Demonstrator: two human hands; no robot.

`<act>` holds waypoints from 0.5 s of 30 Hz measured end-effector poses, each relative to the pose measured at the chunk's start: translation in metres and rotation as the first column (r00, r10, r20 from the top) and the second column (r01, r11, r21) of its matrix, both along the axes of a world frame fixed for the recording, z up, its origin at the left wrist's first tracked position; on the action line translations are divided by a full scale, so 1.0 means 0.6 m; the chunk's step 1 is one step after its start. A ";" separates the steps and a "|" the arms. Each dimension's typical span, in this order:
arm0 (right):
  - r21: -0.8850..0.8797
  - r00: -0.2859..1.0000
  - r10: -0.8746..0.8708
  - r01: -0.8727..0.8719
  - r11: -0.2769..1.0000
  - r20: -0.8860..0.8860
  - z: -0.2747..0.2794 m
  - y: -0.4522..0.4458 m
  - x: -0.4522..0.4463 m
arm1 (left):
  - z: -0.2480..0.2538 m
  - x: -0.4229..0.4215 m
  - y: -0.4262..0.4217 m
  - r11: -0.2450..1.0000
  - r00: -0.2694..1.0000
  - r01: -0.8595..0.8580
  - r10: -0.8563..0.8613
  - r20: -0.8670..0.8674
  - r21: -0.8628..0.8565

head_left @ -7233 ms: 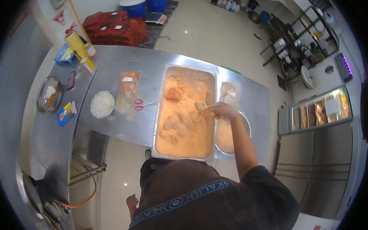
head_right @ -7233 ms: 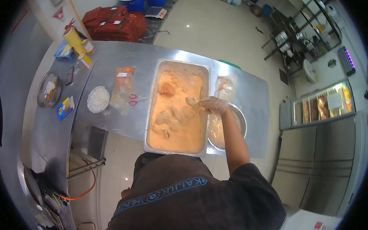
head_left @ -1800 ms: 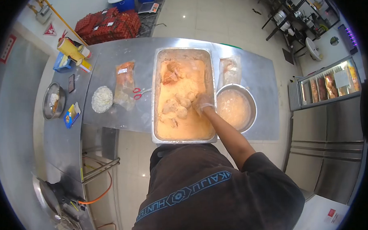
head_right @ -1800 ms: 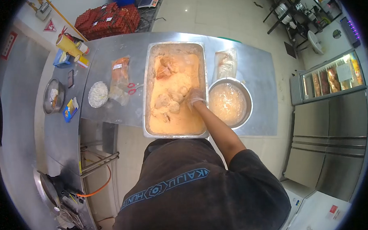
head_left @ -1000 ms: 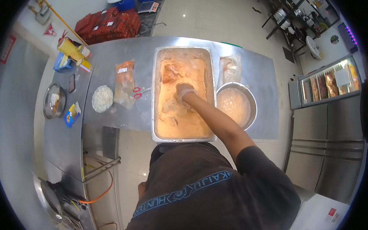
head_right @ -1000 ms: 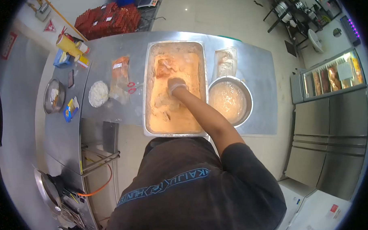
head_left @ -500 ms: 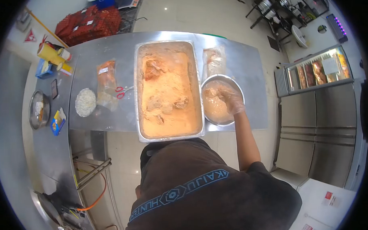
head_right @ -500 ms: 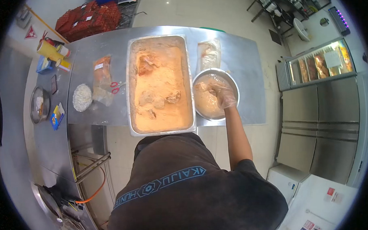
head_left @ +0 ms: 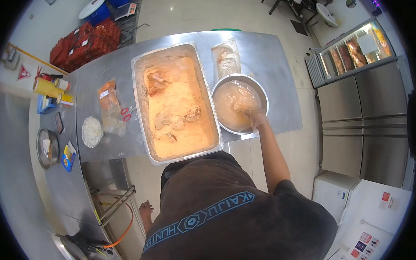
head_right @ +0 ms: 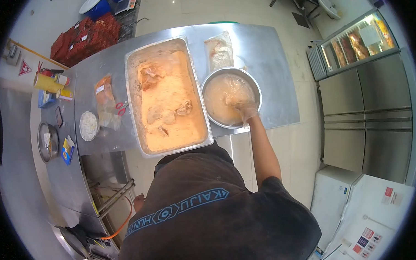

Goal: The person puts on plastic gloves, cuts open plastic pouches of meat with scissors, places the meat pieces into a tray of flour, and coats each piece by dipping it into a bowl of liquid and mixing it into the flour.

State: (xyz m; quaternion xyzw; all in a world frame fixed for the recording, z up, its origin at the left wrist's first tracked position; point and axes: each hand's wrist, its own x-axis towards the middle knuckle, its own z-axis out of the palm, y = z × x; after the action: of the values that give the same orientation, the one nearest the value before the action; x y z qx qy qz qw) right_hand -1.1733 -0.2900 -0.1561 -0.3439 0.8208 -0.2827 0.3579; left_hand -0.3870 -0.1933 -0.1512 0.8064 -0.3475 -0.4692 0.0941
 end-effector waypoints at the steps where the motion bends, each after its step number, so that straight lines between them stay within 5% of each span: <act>1: 0.058 0.992 0.050 -0.043 0.997 -0.114 0.023 -0.002 0.007 | -0.022 0.015 -0.002 0.999 0.999 -0.033 0.032 -0.042 -0.014; 4: 0.247 0.873 0.229 -0.130 0.960 -0.431 0.082 -0.021 0.024 | 0.000 -0.020 -0.025 0.996 0.996 0.088 -0.089 -0.025 -0.028; 6: 0.102 0.862 0.158 -0.124 0.987 -0.482 0.088 -0.017 0.040 | 0.035 -0.058 -0.023 0.990 0.989 0.142 -0.142 -0.025 -0.020; 10: -0.050 0.959 -0.149 0.141 0.989 -0.241 0.069 -0.021 0.045 | 0.020 -0.082 0.019 0.967 0.967 0.254 -0.254 0.005 0.022; 13: 0.012 0.943 -0.042 0.048 0.999 -0.330 0.003 -0.018 0.028 | -0.079 -0.021 0.083 0.940 0.942 0.334 -0.335 0.012 0.068; 15: -0.030 0.898 0.083 -0.106 0.994 -0.431 0.067 -0.018 0.043 | -0.101 -0.004 0.096 0.935 0.938 0.341 -0.346 0.030 0.100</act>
State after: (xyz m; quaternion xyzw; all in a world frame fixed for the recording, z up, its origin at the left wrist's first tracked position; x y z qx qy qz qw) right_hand -1.1476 -0.3007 -0.1156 -0.4465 0.8540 -0.2038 0.1725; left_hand -0.3893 -0.1355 -0.2121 0.7478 -0.4628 -0.4748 -0.0353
